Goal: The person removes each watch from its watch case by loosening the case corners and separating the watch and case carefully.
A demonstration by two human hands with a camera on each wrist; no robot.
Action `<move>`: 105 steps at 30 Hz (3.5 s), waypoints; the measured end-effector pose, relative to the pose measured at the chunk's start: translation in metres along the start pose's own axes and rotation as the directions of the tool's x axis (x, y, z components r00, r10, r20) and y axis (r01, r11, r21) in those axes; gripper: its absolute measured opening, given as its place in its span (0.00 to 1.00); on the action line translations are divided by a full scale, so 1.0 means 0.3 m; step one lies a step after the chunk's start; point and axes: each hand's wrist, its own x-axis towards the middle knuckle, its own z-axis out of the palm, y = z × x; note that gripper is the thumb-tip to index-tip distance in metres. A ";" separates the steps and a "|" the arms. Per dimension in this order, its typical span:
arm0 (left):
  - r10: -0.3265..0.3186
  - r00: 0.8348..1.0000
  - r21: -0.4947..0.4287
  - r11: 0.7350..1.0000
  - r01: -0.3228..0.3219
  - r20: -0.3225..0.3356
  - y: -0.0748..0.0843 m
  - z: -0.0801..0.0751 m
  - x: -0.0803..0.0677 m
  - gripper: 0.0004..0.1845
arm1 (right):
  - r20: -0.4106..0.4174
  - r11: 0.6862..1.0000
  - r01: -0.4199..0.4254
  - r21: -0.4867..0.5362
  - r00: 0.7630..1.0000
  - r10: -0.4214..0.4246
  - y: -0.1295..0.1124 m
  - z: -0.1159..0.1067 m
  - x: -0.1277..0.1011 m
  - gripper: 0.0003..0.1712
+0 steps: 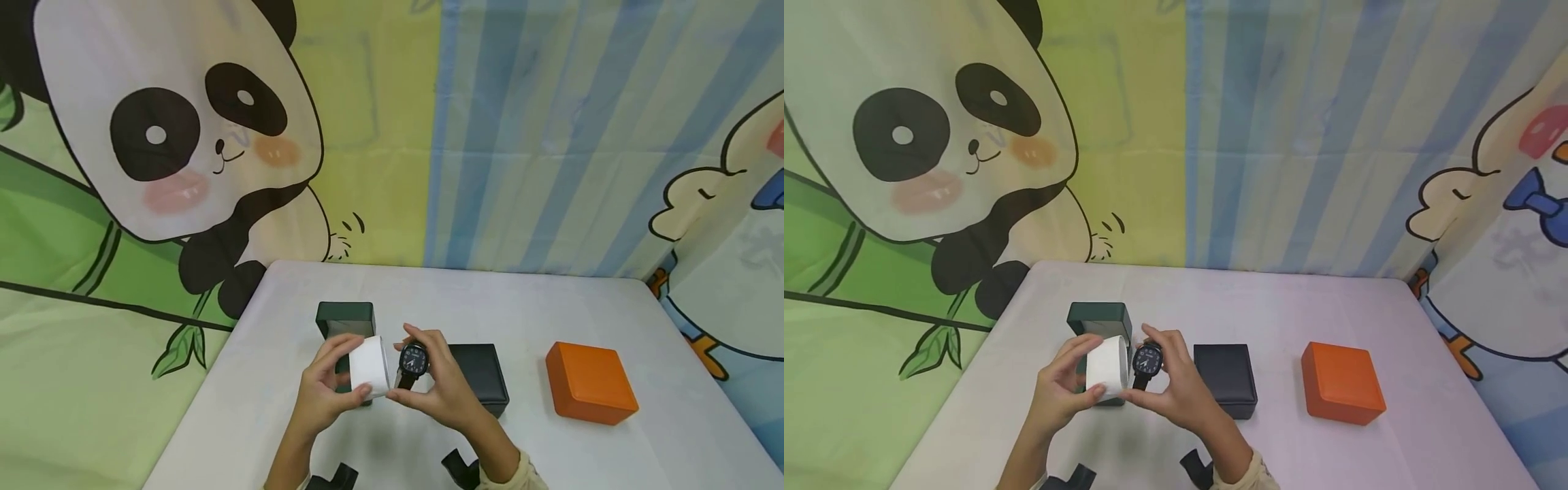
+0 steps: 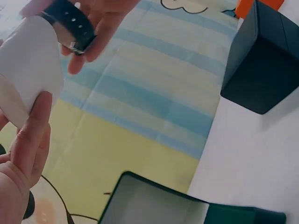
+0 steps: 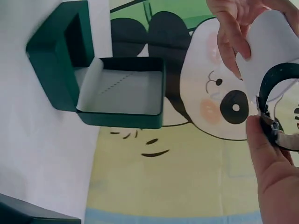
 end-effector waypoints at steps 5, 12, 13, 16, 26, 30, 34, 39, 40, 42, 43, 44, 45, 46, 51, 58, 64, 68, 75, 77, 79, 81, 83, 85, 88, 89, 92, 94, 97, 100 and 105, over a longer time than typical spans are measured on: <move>-0.059 0.998 -0.003 0.998 0.059 -0.035 -0.024 -0.028 -0.027 0.31 | -0.044 0.983 -0.183 -0.026 0.982 0.182 0.047 0.030 0.000 0.48; -0.090 0.994 -0.006 0.996 0.090 -0.061 -0.048 -0.043 -0.067 0.30 | -0.179 0.956 -0.195 -0.220 0.971 0.156 0.133 0.108 -0.008 0.22; -0.093 0.993 -0.010 0.996 0.093 -0.066 -0.050 -0.044 -0.071 0.30 | -0.210 0.949 -0.183 -0.257 0.969 0.130 0.147 0.121 -0.009 0.19; -0.113 0.990 -0.015 0.994 0.112 -0.085 -0.056 -0.044 -0.082 0.30 | -0.290 0.922 -0.165 -0.351 0.955 0.060 0.185 0.152 -0.014 0.17; -0.293 0.945 -0.013 0.956 0.295 -0.143 -0.082 -0.047 -0.111 0.31 | -0.040 0.674 -0.227 -0.703 0.959 0.281 0.282 0.227 -0.088 0.21; -0.310 0.940 0.005 0.949 0.314 -0.141 -0.097 -0.056 -0.111 0.31 | 0.107 0.602 -0.136 -0.787 0.931 0.350 0.294 0.254 -0.119 0.20; -0.325 0.937 0.025 0.943 0.331 -0.132 -0.109 -0.069 -0.108 0.31 | 0.195 0.665 -0.150 -0.731 0.889 0.415 0.283 0.267 -0.130 0.25; -0.329 0.934 0.046 0.940 0.338 -0.136 -0.117 -0.096 -0.111 0.32 | 0.252 0.760 -0.262 -0.594 0.837 0.485 0.280 0.264 -0.128 0.29; -0.327 0.935 0.053 0.940 0.336 -0.136 -0.120 -0.103 -0.112 0.32 | 0.258 0.767 -0.267 -0.584 0.834 0.487 0.280 0.261 -0.125 0.30; -0.329 0.934 0.063 0.938 0.340 -0.141 -0.128 -0.117 -0.114 0.32 | 0.263 0.774 -0.253 -0.580 0.841 0.472 0.272 0.254 -0.115 0.29; -0.333 0.932 0.067 0.936 0.345 -0.142 -0.132 -0.125 -0.116 0.32 | 0.261 0.780 -0.239 -0.578 0.852 0.454 0.264 0.249 -0.107 0.29; -0.339 0.930 0.067 0.934 0.351 -0.143 -0.138 -0.132 -0.116 0.32 | 0.257 0.790 -0.225 -0.570 0.865 0.431 0.253 0.244 -0.097 0.29; -0.341 0.929 0.070 0.933 0.353 -0.141 -0.145 -0.140 -0.117 0.32 | 0.257 0.809 -0.212 -0.548 0.878 0.404 0.239 0.237 -0.084 0.30; -0.346 0.928 0.071 0.931 0.357 -0.137 -0.153 -0.149 -0.117 0.32 | 0.258 0.835 -0.207 -0.510 0.889 0.378 0.222 0.232 -0.069 0.31; -0.378 0.923 0.079 0.920 0.383 -0.070 -0.191 -0.185 -0.109 0.33 | 0.333 0.941 -0.260 -0.219 0.886 0.322 0.143 0.223 0.020 0.48; -0.397 0.914 0.042 0.918 0.395 0.083 -0.265 -0.208 -0.100 0.33 | 0.368 0.951 -0.265 -0.160 0.878 0.307 0.160 0.271 0.080 0.47; -0.444 0.894 0.201 0.882 0.426 0.054 -0.331 -0.203 -0.106 0.33 | 0.323 0.935 -0.262 -0.239 0.887 0.331 0.228 0.324 0.066 0.40; -0.442 0.897 0.374 0.830 0.414 -0.011 -0.349 -0.196 -0.120 0.32 | 0.339 0.918 -0.260 -0.298 0.870 0.357 0.264 0.352 0.051 0.40; -0.418 0.908 0.504 0.778 0.376 -0.033 -0.381 -0.199 -0.129 0.31 | 0.329 0.891 -0.207 -0.404 0.876 0.353 0.290 0.382 0.053 0.41; -0.407 0.913 0.531 0.767 0.361 -0.033 -0.391 -0.200 -0.131 0.29 | 0.323 0.894 -0.190 -0.406 0.885 0.335 0.298 0.389 0.056 0.41; -0.398 0.917 0.551 0.757 0.351 -0.038 -0.399 -0.202 -0.133 0.28 | 0.319 0.902 -0.177 -0.393 0.894 0.315 0.306 0.396 0.059 0.41; -0.386 0.921 0.567 0.750 0.341 -0.042 -0.405 -0.205 -0.136 0.28 | 0.317 0.912 -0.167 -0.375 0.901 0.295 0.315 0.404 0.061 0.41; -0.377 0.925 0.586 0.740 0.330 -0.045 -0.411 -0.211 -0.141 0.28 | 0.323 0.919 -0.155 -0.363 0.904 0.280 0.323 0.415 0.063 0.40; -0.368 0.929 0.598 0.734 0.321 -0.047 -0.413 -0.214 -0.144 0.28 | 0.332 0.926 -0.138 -0.352 0.906 0.262 0.329 0.422 0.063 0.40; -0.359 0.932 0.610 0.731 0.307 -0.039 -0.415 -0.217 -0.146 0.28 | 0.352 0.932 -0.150 -0.329 0.897 0.269 0.329 0.417 0.063 0.39; -0.358 0.933 0.611 0.732 0.302 -0.034 -0.416 -0.218 -0.148 0.28 | 0.356 0.934 -0.168 -0.315 0.891 0.280 0.326 0.412 0.063 0.39; -0.361 0.932 0.613 0.729 0.305 -0.034 -0.416 -0.223 -0.158 0.29 | 0.336 0.929 -0.253 -0.270 0.880 0.337 0.311 0.382 0.070 0.34; -0.389 0.919 0.587 0.730 0.351 -0.067 -0.415 -0.228 -0.171 0.33 | 0.259 0.909 -0.340 -0.243 0.880 0.398 0.297 0.353 0.083 0.26; -0.471 0.875 0.482 0.744 0.462 -0.110 -0.412 -0.237 -0.194 0.47 | 0.029 0.878 -0.442 -0.185 0.890 0.455 0.279 0.311 0.127 0.17; -0.565 0.820 0.428 0.721 0.545 -0.094 -0.418 -0.242 -0.212 0.59 | -0.130 0.874 -0.469 -0.126 0.881 0.454 0.276 0.285 0.190 0.20; -0.599 0.798 0.471 0.689 0.551 -0.058 -0.431 -0.235 -0.222 0.62 | 0.019 0.903 -0.411 -0.124 0.909 0.417 0.278 0.283 0.257 0.32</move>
